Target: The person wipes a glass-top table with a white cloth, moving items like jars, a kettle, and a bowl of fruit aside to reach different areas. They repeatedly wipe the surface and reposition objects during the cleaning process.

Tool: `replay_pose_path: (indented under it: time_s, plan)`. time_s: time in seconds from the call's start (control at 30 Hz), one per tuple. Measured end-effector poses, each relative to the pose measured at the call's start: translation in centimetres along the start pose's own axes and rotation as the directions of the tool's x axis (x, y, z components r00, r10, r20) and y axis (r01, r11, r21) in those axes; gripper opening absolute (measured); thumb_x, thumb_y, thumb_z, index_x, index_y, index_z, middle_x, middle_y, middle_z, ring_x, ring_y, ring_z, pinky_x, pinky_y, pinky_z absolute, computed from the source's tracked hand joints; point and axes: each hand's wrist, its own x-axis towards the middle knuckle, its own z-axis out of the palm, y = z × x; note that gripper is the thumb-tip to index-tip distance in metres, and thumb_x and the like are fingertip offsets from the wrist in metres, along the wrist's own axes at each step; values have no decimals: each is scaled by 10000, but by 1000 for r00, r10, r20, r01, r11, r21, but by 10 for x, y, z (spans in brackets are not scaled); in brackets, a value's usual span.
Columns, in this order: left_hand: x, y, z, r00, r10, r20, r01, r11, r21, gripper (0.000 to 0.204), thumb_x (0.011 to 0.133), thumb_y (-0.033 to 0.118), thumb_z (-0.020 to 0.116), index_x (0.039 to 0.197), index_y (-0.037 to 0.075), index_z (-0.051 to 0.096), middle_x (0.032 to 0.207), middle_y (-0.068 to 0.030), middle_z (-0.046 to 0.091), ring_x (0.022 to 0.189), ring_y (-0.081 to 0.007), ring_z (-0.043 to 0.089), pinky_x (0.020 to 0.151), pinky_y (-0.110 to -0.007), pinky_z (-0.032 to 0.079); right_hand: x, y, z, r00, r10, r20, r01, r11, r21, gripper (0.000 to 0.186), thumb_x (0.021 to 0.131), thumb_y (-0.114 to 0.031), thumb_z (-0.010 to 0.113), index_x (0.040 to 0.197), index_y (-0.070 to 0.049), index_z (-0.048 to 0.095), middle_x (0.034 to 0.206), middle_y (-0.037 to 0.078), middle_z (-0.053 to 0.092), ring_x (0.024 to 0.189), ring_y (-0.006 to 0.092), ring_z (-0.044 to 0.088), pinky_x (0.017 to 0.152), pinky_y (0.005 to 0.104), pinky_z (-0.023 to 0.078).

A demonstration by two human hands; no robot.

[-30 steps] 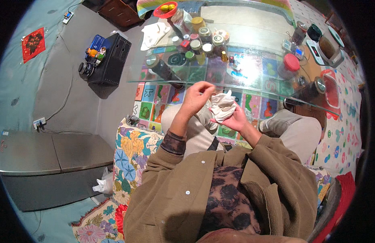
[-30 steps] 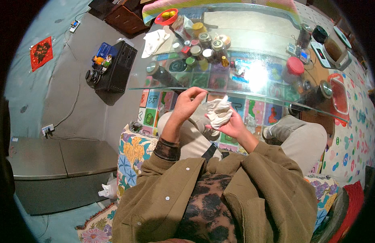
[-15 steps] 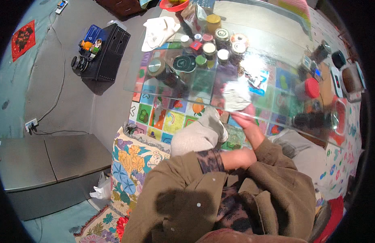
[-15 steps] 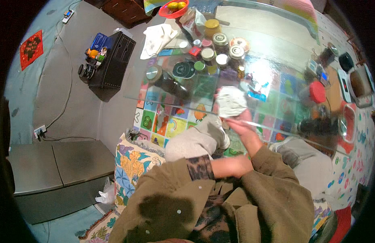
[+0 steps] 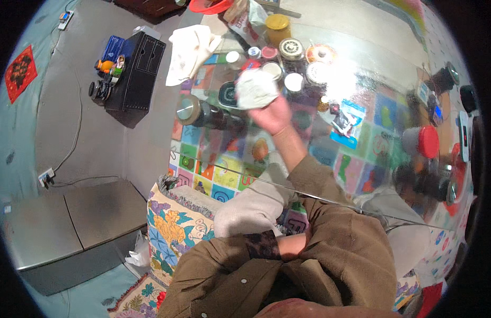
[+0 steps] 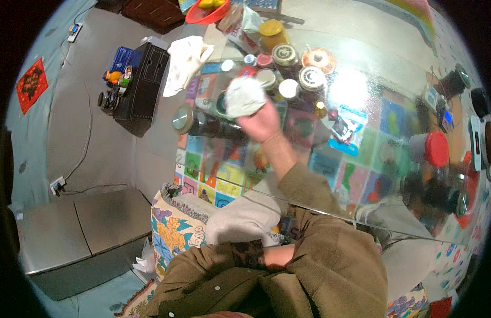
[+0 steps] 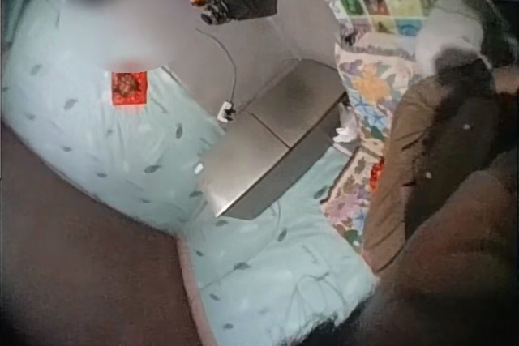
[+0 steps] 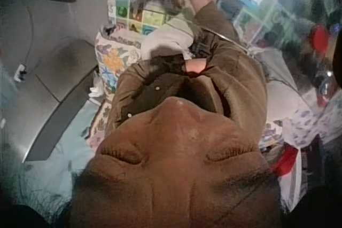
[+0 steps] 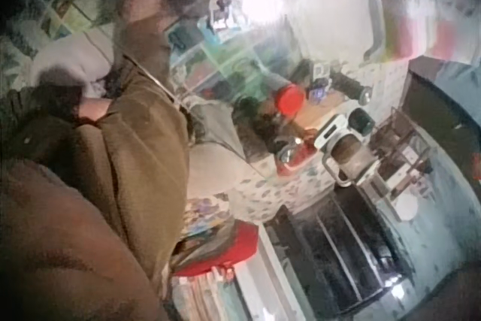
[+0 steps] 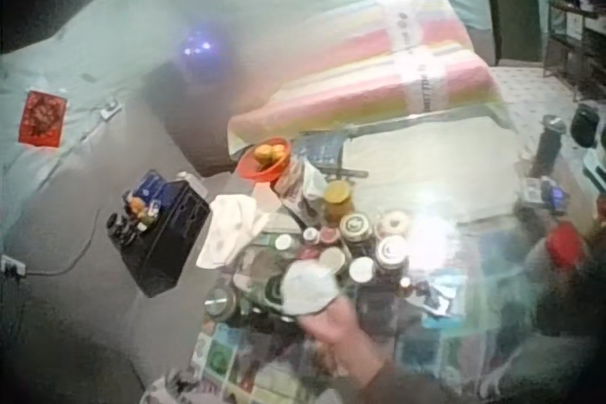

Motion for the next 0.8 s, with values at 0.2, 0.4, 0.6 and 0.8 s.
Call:
replay_pose_path:
  time_s: [0.2,0.4,0.6,0.8]
  plan:
    - [5,-8,24,999,12,32,-13,1000,4,316,998,173,458,1194,-39,586,1165,-188,586,1084,-303,498,966,-378,335,-116,-148,89,866,-300,401,406,889,-212,552,1052,-308,343,1497,18,365,1548,204,396,1429,370,367,1226,523,220]
    - [3,-27,72,909,-261,324,382,218,-898,508,1027,459,366,1259,33,517,1192,-109,570,1080,-227,481,1007,-322,367,-108,-61,60,971,-106,213,121,991,-57,554,1052,-371,390,1476,-15,423,1513,182,456,1397,336,427,1202,507,280]
    - [21,-41,93,969,-217,116,236,694,-680,380,1078,278,327,1266,43,561,1261,-117,609,1116,-228,536,1017,-342,385,-87,7,19,983,169,-75,-176,979,-103,499,1035,-370,418,1392,-43,538,1426,132,562,1297,300,536,1140,478,373]
    - [36,-7,39,877,-391,280,475,612,-632,383,1010,352,437,1213,67,593,1220,-169,613,1090,-335,551,958,-436,406,-175,-198,133,846,-418,331,508,821,-261,500,1042,-277,370,1420,40,455,1466,206,493,1369,333,454,1194,499,285]
